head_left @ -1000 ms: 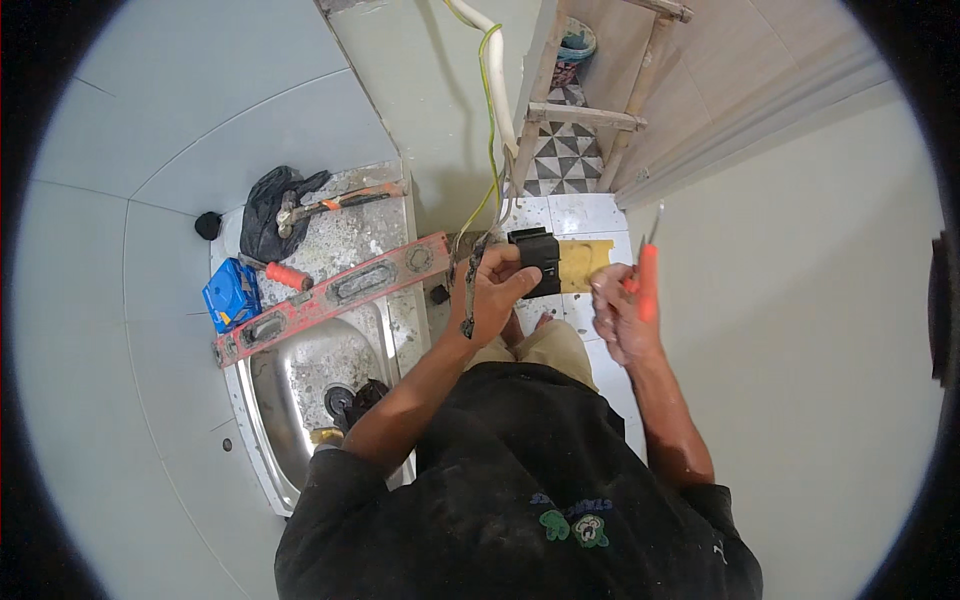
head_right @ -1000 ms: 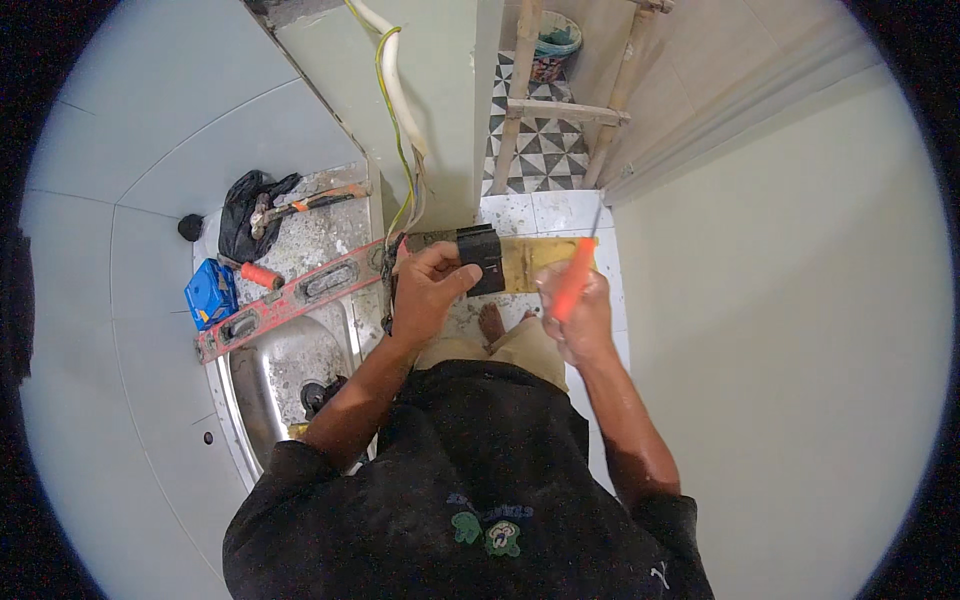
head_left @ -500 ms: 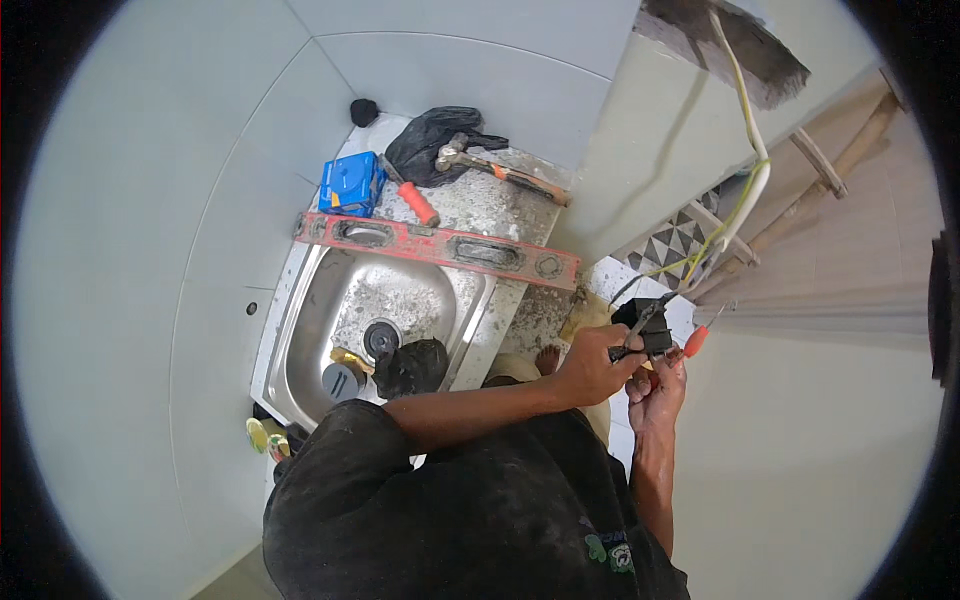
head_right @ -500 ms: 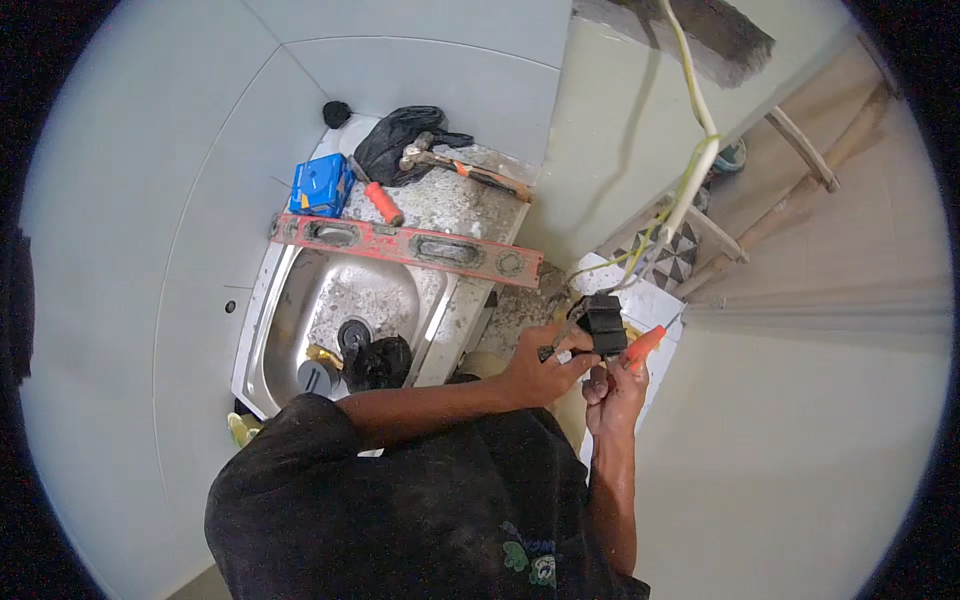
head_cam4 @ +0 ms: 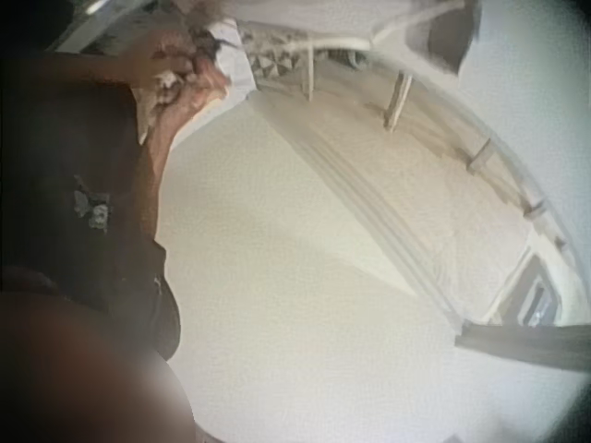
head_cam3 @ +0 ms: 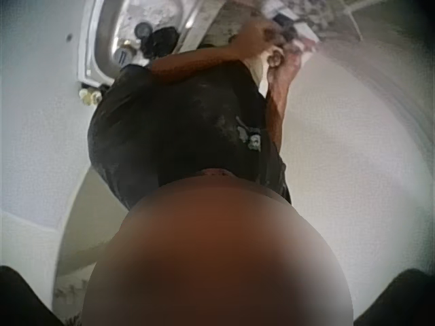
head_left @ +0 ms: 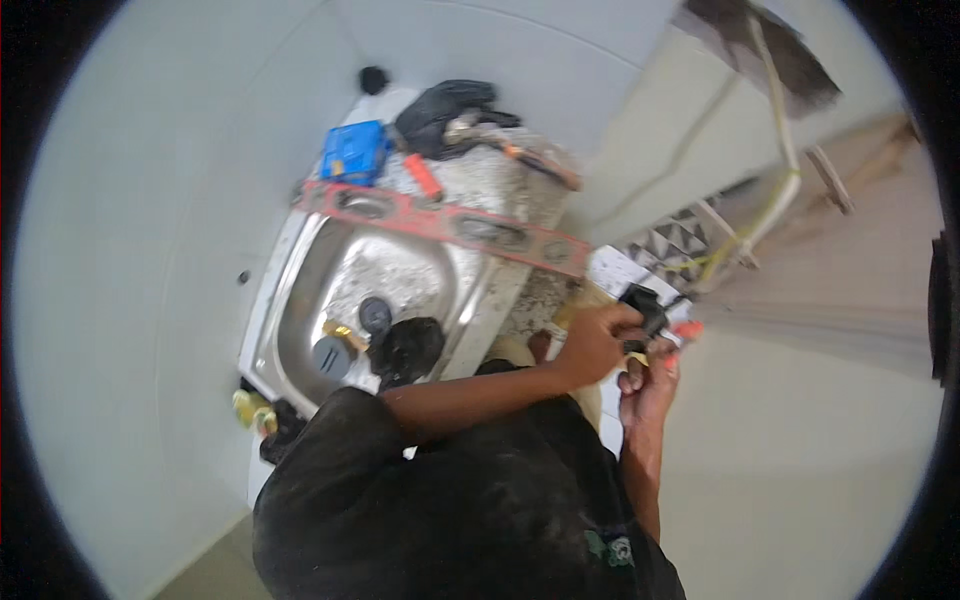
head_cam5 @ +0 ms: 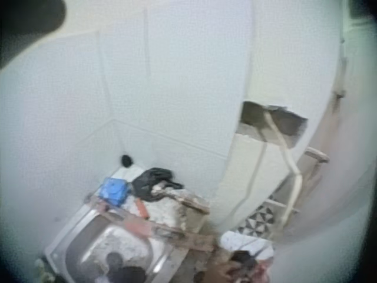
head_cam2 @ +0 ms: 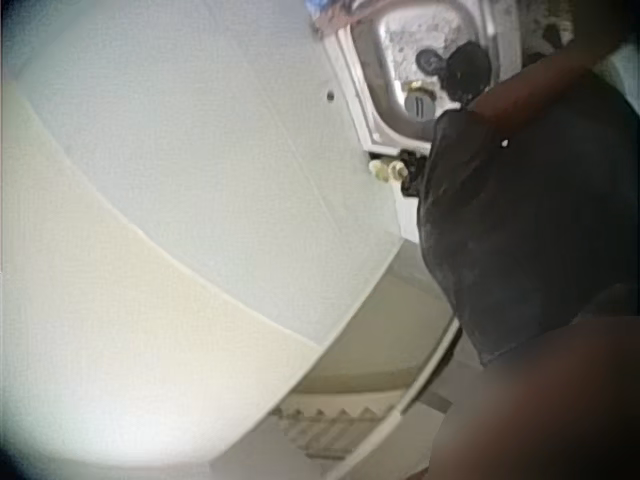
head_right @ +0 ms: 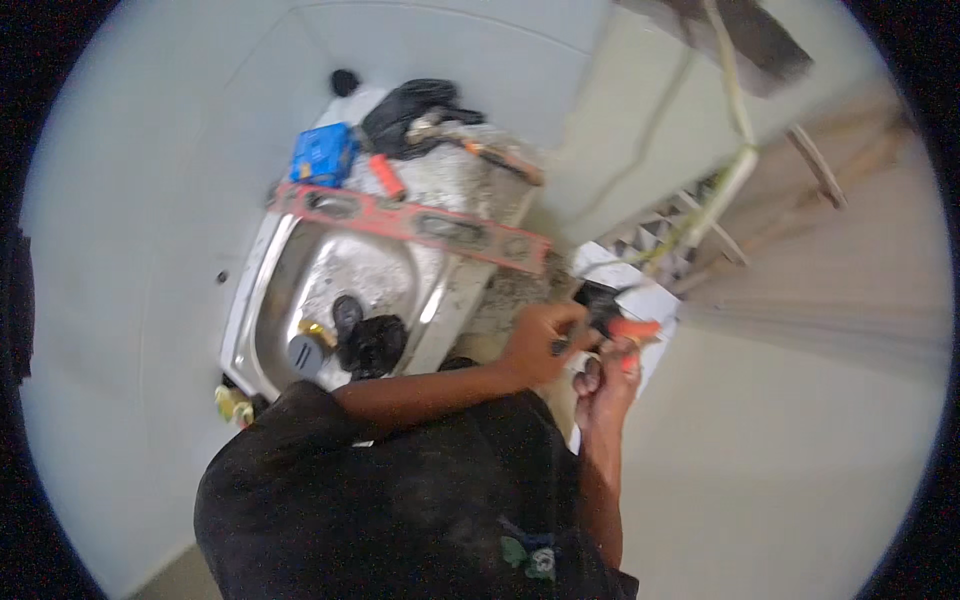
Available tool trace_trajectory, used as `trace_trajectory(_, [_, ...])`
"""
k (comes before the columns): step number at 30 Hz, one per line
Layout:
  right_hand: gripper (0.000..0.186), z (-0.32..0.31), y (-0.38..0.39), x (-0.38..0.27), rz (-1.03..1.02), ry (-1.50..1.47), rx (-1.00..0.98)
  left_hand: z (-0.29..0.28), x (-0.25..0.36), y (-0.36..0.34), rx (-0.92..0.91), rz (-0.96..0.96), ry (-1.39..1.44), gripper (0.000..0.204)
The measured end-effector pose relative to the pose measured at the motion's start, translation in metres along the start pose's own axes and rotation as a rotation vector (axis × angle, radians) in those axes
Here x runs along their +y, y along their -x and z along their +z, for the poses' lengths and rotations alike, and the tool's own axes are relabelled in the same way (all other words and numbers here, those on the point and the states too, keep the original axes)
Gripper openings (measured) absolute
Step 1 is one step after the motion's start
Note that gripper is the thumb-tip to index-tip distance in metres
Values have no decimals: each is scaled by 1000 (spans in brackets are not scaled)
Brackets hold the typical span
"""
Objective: Cutting wires and preparing an electrical box for installation in a wall.
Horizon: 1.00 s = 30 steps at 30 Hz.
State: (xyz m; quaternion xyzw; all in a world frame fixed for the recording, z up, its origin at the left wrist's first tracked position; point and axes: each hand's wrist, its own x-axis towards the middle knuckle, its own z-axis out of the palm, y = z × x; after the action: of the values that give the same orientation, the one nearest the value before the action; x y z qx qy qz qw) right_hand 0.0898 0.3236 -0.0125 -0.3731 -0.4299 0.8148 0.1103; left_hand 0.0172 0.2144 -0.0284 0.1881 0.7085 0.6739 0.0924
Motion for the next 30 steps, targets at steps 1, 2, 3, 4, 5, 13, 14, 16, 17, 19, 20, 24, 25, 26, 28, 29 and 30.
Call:
trace_trajectory(1, [13, -1, -1, -6, -22, -14, -31, -2, -2, -9, -14, -191, 232, 16])
trace_trajectory(2, [10, -1, -3, -11, -58, 16, 21, -4, -3, -18, -66, -448, 434, 20])
trace_trajectory(3, [10, -4, -3, -20, -90, 110, -4, -7, -2, -24, -54, -512, 643, 23])
trace_trajectory(4, [11, -6, -3, -28, -101, 185, 11, -11, -1, -29, -75, -594, 851, 26])
trace_trajectory(5, [13, -6, -1, -34, -179, 239, -8, -15, 2, -33, -100, -650, 825, 26])
trace_trajectory(13, [19, -38, 28, -89, -140, 60, -282, -22, -10, -34, -223, -692, 960, 23])
trace_trajectory(14, [19, -43, 32, -91, -129, 76, -273, -19, -14, -34, -230, -704, 946, 21])
trace_trajectory(16, [21, -51, 40, -94, -179, -70, -216, -11, -21, -31, -195, -785, 1012, 25])
trace_trajectory(17, [23, -55, 43, -95, -241, -94, -249, -7, -24, -30, -209, -753, 1045, 26])
trace_trajectory(19, [24, -65, 48, -99, -262, -32, -205, 0, -26, -29, -317, -710, 1212, 31])
trace_trajectory(20, [24, -69, 51, -101, -303, 17, -178, 2, -26, -28, -322, -720, 1209, 31])
trace_trajectory(24, [26, -81, 59, -100, -278, 24, -115, 5, -21, -29, -384, -761, 1285, 30])
trace_trajectory(25, [26, -82, 60, -98, -264, 30, -104, 5, -19, -30, -414, -786, 1308, 30])
trace_trajectory(26, [26, -83, 60, -96, -265, 8, -93, 5, -18, -32, -411, -782, 1304, 30])
trace_trajectory(28, [26, -85, 60, -93, -271, -18, -82, 6, -16, -34, -470, -782, 1330, 31])
trace_trajectory(29, [29, -86, 61, -91, -272, -7, -83, 6, -15, -35, -480, -761, 1346, 31])
trace_trajectory(30, [31, -87, 61, -90, -293, -5, -81, 6, -15, -35, -471, -753, 1335, 31])
